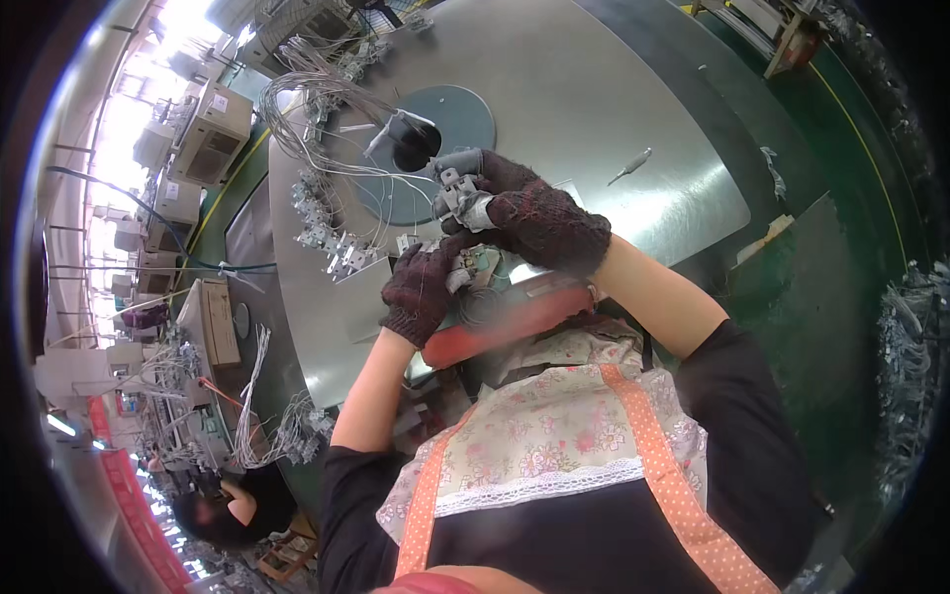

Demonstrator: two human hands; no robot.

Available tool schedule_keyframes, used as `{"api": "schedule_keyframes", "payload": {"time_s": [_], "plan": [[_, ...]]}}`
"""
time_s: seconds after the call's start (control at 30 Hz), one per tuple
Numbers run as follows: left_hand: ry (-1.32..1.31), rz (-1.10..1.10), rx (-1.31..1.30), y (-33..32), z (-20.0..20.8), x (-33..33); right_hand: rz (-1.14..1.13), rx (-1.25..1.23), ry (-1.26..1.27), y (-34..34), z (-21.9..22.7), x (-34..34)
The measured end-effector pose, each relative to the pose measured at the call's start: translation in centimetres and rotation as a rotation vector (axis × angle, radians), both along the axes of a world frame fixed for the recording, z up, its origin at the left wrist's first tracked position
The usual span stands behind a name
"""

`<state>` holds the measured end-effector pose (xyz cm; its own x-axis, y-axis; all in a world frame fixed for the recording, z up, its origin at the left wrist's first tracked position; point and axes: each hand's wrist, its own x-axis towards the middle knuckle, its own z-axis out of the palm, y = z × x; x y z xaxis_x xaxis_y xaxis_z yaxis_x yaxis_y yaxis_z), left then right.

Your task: The person picks up a wire with a metal component from a pile, places the component into a machine, and presses it down. They then remove the component and place it onto a separate pile on the table.

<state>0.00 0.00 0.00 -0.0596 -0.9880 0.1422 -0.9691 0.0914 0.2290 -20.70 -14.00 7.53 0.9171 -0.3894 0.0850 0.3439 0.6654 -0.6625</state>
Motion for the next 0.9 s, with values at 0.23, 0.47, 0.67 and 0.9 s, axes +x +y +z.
{"api": "schedule_keyframes", "payload": {"time_s": [0.23,0.47,0.67,0.9], "plan": [[-0.069,0.034,-0.071,0.6,-0.6,0.2,-0.182,-0.099,0.203,-0.2,-0.7,-0.5],[0.08,0.041,-0.149,0.5,-0.6,0.7,0.213,0.527,-0.387,-1.9,-4.2,0.6],[0.373,0.205,0.041,-1.6,1.3,0.8,0.132,0.343,-0.233,-1.1,-5.7,1.0],[0.359,0.259,0.282,-6.3,4.0,5.7,-0.011,-0.363,0.206,-0.4,-3.9,2.7]]}}
